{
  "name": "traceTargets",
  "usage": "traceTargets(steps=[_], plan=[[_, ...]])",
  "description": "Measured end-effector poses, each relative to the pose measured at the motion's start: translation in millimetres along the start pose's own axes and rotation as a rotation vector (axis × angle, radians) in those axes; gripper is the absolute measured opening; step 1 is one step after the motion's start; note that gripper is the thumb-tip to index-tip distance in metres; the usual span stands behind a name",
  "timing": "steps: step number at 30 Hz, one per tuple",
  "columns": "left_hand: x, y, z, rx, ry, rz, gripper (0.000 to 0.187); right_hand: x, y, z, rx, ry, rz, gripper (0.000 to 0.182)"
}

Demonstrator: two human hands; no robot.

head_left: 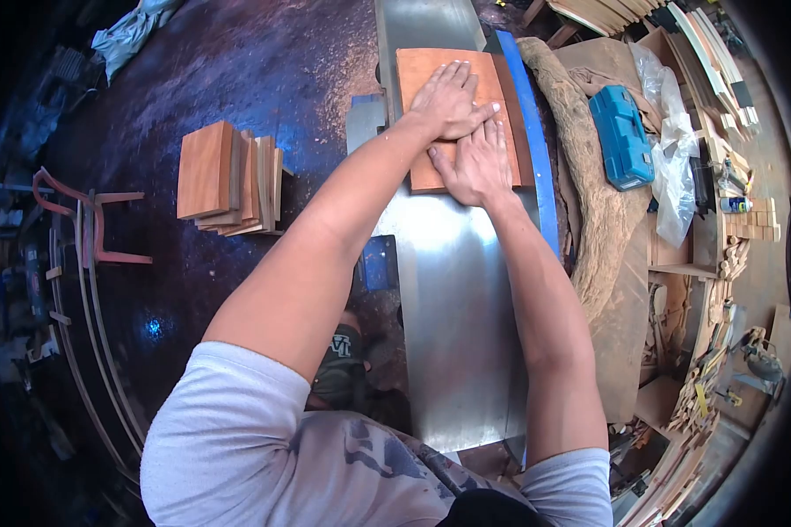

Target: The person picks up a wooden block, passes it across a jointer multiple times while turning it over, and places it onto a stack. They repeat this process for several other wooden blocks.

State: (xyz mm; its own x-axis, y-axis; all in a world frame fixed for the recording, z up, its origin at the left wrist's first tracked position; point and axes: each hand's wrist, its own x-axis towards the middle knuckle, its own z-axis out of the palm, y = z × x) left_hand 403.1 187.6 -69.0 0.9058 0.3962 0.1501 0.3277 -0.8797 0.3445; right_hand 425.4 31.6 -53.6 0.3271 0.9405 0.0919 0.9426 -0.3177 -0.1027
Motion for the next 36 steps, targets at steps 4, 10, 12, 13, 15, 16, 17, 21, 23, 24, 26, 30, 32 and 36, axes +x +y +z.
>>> traceTargets(steps=[4, 10, 12, 13, 15, 16, 17, 21, 23, 24, 26, 30, 32, 36], plan=[[9, -6, 1, 0.009, 0.0, 0.004, 0.089, 9, 2, 0, -0.012, -0.011, -0.014, 0.092], [20, -17, 1, -0.009, 0.03, 0.005, 0.089, 26, 4, 1, -0.02, -0.017, 0.0, 0.091], [23, -19, 1, -0.021, 0.035, 0.006, 0.089, 31, 5, 2, -0.042, -0.02, 0.005, 0.091], [24, -21, 1, -0.031, 0.035, 0.006, 0.089, 32, 6, 3, -0.054, -0.023, 0.006, 0.091], [30, -25, -1, -0.037, 0.047, 0.011, 0.089, 38, 6, 1, -0.049, -0.033, 0.012, 0.09], [32, -27, -1, -0.032, 0.055, 0.016, 0.09, 42, 6, 0, -0.048, -0.037, 0.015, 0.09], [35, -30, -1, -0.029, 0.064, 0.022, 0.09, 45, 6, -3, -0.05, -0.057, 0.019, 0.09], [51, -43, 2, -0.005, 0.039, 0.027, 0.09, 64, 7, -3, -0.038, -0.095, 0.027, 0.089], [63, -50, 2, 0.019, 0.027, 0.024, 0.09, 73, 8, -1, -0.045, -0.101, 0.028, 0.089], [76, -54, 2, 0.007, 0.037, 0.03, 0.089, 81, 11, -2, -0.117, -0.135, 0.024, 0.091], [76, -64, 12, -0.064, 0.036, 0.027, 0.088, 95, 14, 4, -0.116, -0.16, 0.076, 0.096], [77, -85, -15, -0.209, 0.248, -0.128, 0.082, 129, 15, 5, -0.082, -0.143, 0.064, 0.094], [76, -112, -22, -0.211, 0.4, -0.306, 0.081, 155, 13, 10, -0.064, -0.152, 0.091, 0.095], [66, -176, -32, -0.444, 0.243, -0.716, 0.085, 200, -17, 17, -0.039, -0.19, 0.127, 0.095]])
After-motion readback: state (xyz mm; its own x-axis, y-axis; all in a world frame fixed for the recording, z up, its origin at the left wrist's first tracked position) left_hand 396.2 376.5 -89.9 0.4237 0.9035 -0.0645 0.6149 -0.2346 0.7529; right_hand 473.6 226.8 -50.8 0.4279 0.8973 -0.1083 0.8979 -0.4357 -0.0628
